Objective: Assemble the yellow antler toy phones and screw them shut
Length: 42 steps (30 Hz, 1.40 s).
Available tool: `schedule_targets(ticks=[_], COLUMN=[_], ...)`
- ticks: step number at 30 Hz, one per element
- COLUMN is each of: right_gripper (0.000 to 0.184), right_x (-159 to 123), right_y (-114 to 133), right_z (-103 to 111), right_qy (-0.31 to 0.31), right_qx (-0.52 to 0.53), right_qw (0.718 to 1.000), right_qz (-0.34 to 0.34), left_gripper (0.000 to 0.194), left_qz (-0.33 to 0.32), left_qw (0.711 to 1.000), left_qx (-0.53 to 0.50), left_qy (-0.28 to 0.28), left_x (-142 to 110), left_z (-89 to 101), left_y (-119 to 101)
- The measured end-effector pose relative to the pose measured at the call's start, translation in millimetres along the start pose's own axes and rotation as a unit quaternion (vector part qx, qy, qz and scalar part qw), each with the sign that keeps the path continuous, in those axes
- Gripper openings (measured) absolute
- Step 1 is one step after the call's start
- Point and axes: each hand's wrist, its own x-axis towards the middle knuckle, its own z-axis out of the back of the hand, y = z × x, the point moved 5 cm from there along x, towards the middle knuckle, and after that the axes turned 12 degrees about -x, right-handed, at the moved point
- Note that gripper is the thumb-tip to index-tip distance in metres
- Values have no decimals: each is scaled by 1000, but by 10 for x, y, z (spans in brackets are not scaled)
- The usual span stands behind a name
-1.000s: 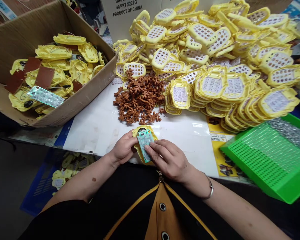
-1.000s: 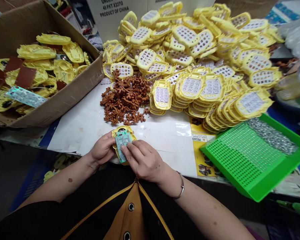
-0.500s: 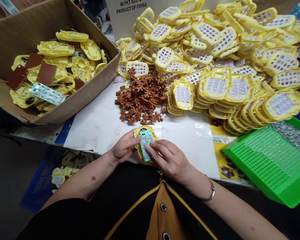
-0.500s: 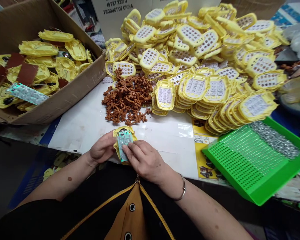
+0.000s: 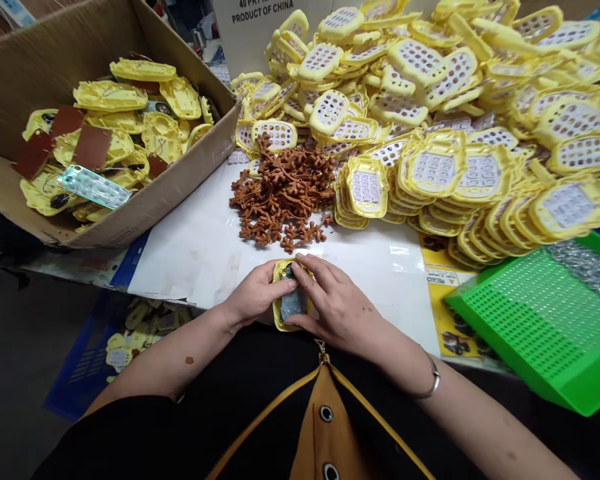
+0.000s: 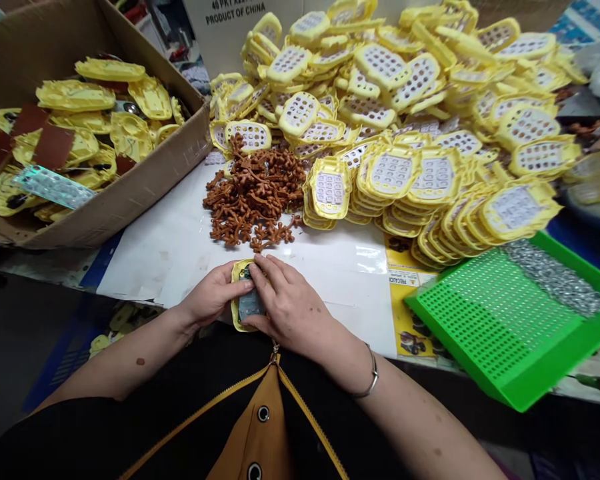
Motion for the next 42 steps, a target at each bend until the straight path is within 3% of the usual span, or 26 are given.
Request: schedule_targets(ticks=[9,15,19,25,31,36,42], right_gripper=[69,81,87,81,73,70,69], right_x=[-53,-210,-269,-200,-188,-229,-221], right_y=[-59,-247,-286,-267,-472,-572,-558], right_z=[1,-96,-149,-155,-203,-270,-260], right_qy=[-13,65,96,115,160,137,124], right_qx=[-10,96,105,111,222,266,246], right_qw=[999,991,985,981,955,948,956], right_qz=[-36,-63,-98,-113,-111,-107,-100], left_gripper=[50,43,41,46,43,41,42], left_qz=[37,92,98,92,96,105,104], left_qw=[995,993,992,992,994,993,993], left_qx=[-98,-80,-77,-77,-60,-53,-47], left_qy=[-5,-4,-6,-25,-8,-15,-15], left_x=[58,141,182,225,269,287,279], left_z=[-138,-179,-200,-205,-241,-229,-244], left_y=[187,263,257,264,256,254,248])
